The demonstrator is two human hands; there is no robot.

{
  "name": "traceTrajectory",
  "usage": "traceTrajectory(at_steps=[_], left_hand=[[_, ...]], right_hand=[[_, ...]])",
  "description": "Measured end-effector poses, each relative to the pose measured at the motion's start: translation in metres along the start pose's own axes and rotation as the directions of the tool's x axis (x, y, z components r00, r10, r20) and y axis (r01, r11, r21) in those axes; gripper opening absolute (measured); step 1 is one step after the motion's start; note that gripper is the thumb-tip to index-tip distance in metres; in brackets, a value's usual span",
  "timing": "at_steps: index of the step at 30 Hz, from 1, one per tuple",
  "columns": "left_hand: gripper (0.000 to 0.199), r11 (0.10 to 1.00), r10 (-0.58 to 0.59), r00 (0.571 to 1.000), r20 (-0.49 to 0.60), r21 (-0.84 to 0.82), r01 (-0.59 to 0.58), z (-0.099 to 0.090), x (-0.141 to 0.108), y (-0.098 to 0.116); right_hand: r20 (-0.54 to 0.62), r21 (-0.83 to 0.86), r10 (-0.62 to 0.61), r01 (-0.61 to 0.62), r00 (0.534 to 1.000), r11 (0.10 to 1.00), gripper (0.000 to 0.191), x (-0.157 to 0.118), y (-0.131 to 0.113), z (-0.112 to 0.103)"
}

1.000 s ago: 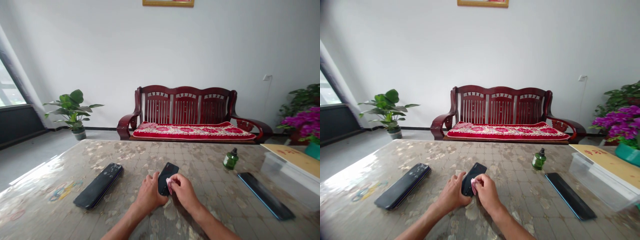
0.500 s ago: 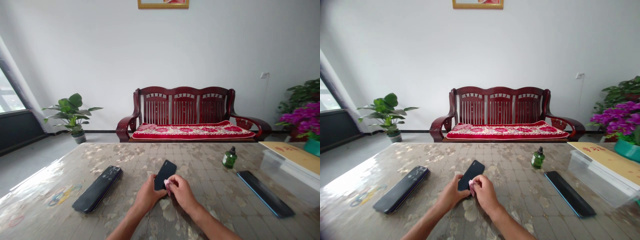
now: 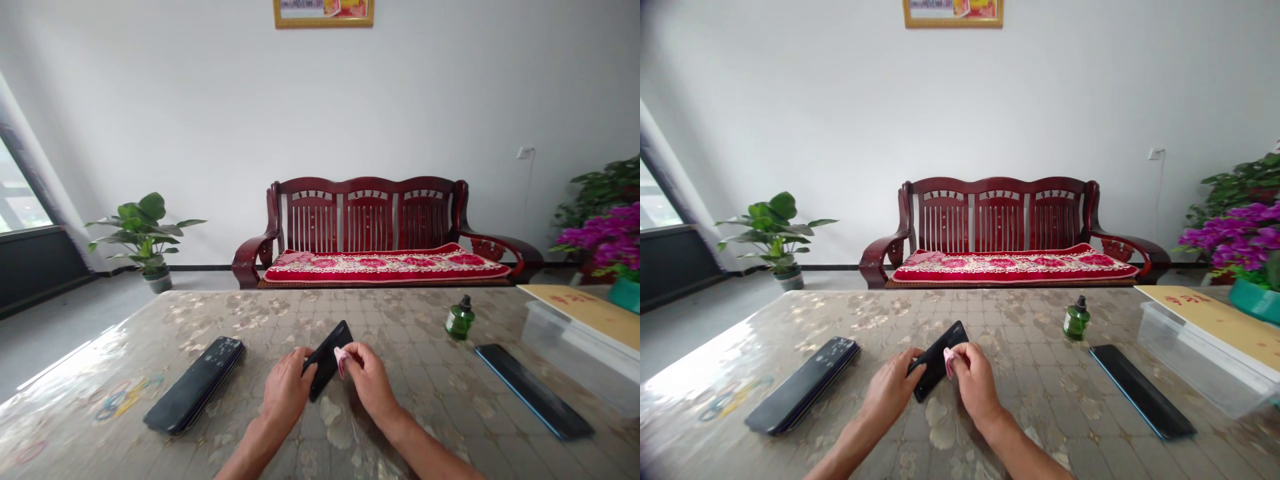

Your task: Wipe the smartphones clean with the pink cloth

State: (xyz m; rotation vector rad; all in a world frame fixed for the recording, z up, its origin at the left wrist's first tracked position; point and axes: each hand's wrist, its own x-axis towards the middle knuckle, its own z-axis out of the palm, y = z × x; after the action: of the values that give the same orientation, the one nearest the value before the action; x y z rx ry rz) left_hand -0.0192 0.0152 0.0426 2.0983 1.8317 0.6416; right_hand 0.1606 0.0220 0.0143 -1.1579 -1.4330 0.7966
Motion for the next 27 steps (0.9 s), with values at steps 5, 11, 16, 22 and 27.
traceTrajectory(at_steps=[5, 11, 16, 22, 27], left_hand=[[0.017, 0.982, 0.149, 0.989, -0.022, 0.118, -0.145, -0.011, -0.014, 0.009], [0.017, 0.965, 0.226, 0.973, -0.055, 0.152, -0.215, -0.003, -0.023, 0.009], [0.017, 0.954, 0.259, 0.962, -0.083, 0.176, -0.241, 0.001, -0.024, 0.008], [0.017, 0.952, 0.272, 0.957, -0.104, 0.173, -0.252, 0.002, -0.024, 0.006], [0.016, 0.956, 0.273, 0.955, -0.112, 0.140, -0.257, 0.000, -0.024, 0.005]], right_hand=[[-0.105, -0.285, -0.312, 0.272, 0.944, 0.919, 0.020, 0.021, -0.018, -0.020], [0.001, -0.512, -0.422, 0.363, 0.907, 0.779, 0.020, 0.025, -0.015, -0.029], [0.160, -0.589, -0.456, 0.456, 0.875, 0.668, 0.019, 0.011, -0.027, -0.015], [0.317, -0.603, -0.501, 0.579, 0.805, 0.549, 0.012, -0.004, -0.043, 0.001], [0.344, -0.609, -0.495, 0.591, 0.798, 0.530, 0.009, 0.001, -0.035, -0.006]])
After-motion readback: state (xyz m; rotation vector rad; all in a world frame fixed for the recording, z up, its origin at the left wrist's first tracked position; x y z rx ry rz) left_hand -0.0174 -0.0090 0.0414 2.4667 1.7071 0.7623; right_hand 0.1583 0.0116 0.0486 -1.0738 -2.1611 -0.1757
